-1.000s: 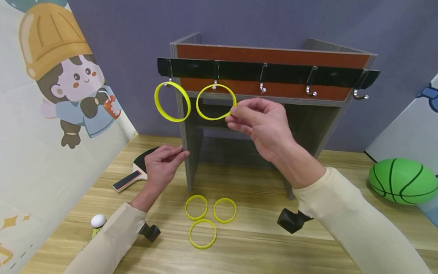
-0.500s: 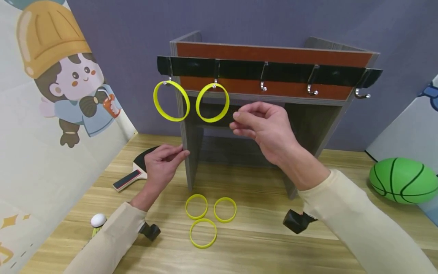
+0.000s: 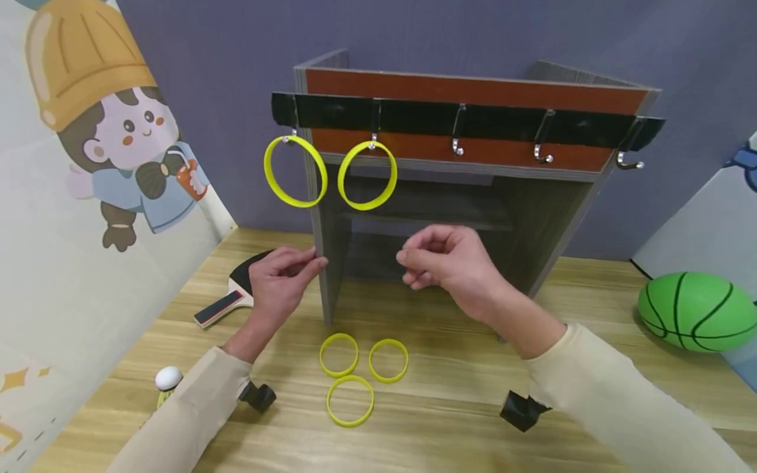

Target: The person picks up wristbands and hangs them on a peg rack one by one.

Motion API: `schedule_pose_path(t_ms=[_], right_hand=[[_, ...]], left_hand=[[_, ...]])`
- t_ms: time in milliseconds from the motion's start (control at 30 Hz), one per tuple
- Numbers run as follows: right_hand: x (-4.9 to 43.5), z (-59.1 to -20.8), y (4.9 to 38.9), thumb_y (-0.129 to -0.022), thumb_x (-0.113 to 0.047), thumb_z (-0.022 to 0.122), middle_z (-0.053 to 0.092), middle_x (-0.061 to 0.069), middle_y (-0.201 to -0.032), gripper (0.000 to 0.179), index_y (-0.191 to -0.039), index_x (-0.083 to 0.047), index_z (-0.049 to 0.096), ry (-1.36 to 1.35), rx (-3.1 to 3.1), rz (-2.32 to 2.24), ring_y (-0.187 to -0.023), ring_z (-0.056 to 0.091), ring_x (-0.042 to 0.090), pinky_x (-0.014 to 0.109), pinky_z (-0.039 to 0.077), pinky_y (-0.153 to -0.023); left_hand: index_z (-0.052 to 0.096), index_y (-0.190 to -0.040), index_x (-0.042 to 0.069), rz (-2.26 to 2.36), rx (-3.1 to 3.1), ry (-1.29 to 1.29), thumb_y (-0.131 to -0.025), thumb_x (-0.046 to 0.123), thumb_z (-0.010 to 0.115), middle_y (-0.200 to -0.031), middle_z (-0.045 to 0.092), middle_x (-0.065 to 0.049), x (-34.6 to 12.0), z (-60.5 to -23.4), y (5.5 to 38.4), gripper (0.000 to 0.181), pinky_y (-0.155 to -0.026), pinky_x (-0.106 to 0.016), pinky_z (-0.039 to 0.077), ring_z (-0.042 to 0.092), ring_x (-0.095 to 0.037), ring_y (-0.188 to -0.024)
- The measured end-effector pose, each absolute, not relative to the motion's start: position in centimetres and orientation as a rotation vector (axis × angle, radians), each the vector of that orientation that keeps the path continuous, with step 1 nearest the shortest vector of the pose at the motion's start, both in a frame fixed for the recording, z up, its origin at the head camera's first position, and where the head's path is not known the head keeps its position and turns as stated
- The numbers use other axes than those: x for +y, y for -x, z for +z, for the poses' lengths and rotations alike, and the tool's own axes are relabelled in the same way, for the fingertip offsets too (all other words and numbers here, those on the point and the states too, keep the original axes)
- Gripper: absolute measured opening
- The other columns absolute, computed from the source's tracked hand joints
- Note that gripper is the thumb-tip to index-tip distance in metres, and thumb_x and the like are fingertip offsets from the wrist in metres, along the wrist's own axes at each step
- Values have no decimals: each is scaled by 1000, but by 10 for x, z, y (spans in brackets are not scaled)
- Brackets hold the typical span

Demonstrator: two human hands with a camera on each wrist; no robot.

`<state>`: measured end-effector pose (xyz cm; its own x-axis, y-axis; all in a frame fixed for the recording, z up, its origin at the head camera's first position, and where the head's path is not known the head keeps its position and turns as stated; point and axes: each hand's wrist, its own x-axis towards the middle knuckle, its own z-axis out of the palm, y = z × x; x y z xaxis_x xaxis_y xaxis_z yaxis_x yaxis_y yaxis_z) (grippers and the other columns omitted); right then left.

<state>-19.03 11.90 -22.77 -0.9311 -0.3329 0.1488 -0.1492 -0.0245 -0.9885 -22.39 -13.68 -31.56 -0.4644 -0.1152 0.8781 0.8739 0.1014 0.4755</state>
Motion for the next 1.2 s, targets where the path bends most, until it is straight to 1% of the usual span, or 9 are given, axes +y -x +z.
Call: schedule_pose_path(t_ms=[167,300,400,500,600,700,867,967,1200], right_hand=[[119,-261,185,-82,-5,73,64,18,-79,20,-93,9,63,512,2107,-1926,-62,64,25,38,57,-61],[123,-282,181,-82,-5,74,64,18,-77,18,-91,7,65,498,2097,-1851,-62,64,25,40,57,-62],[127,-300,180,-83,-6,72,65,18,-76,13,-89,4,66,529,2125,-1745,-62,63,27,43,57,-62],[133,-319,178,-84,-6,70,64,21,-77,10,-88,3,67,566,2146,-1651,-63,63,31,44,56,-60],[140,-334,175,-85,-4,68,63,26,-80,11,-89,5,66,550,2133,-1614,-65,64,34,46,56,-61],[146,-346,173,-84,-3,68,63,25,-79,10,-88,5,66,535,2137,-1577,-64,63,30,43,56,-61],[152,-361,169,-84,0,67,65,17,-74,7,-85,7,66,589,2137,-1507,-61,62,22,34,56,-56],[154,-367,168,-83,0,68,64,15,-72,8,-84,7,65,573,2145,-1509,-60,61,22,33,55,-55],[157,-379,171,-81,-2,70,62,13,-66,9,-83,6,66,401,2182,-1534,-58,63,21,35,56,-55]], left_hand=[[68,-81,-18,-1486,-1572,738,-63,-27,71,-69,62,-24,-138,-315,223,20,-57,-16,51,62,-8,-63],[68,-82,-18,-1511,-1579,730,-65,-25,71,-70,62,-24,-137,-314,222,19,-57,-17,51,62,-9,-63],[67,-81,-18,-1514,-1572,734,-65,-25,71,-70,62,-24,-137,-314,222,18,-57,-18,52,63,-9,-63],[67,-81,-18,-1506,-1560,741,-64,-26,70,-70,62,-25,-138,-314,221,19,-58,-18,52,63,-10,-62],[66,-81,-19,-1504,-1559,749,-64,-26,70,-69,61,-25,-137,-314,222,19,-58,-19,52,63,-10,-62],[66,-81,-19,-1502,-1565,743,-64,-26,71,-69,61,-25,-138,-314,222,19,-58,-19,52,63,-10,-62],[66,-82,-18,-1518,-1559,726,-64,-26,71,-69,61,-25,-139,-314,222,19,-57,-18,52,63,-10,-61],[66,-82,-19,-1530,-1556,728,-65,-26,70,-69,61,-25,-138,-313,223,19,-57,-18,52,63,-10,-61],[65,-82,-20,-1550,-1535,739,-64,-27,70,-68,60,-25,-135,-315,223,19,-57,-18,52,62,-10,-61]])
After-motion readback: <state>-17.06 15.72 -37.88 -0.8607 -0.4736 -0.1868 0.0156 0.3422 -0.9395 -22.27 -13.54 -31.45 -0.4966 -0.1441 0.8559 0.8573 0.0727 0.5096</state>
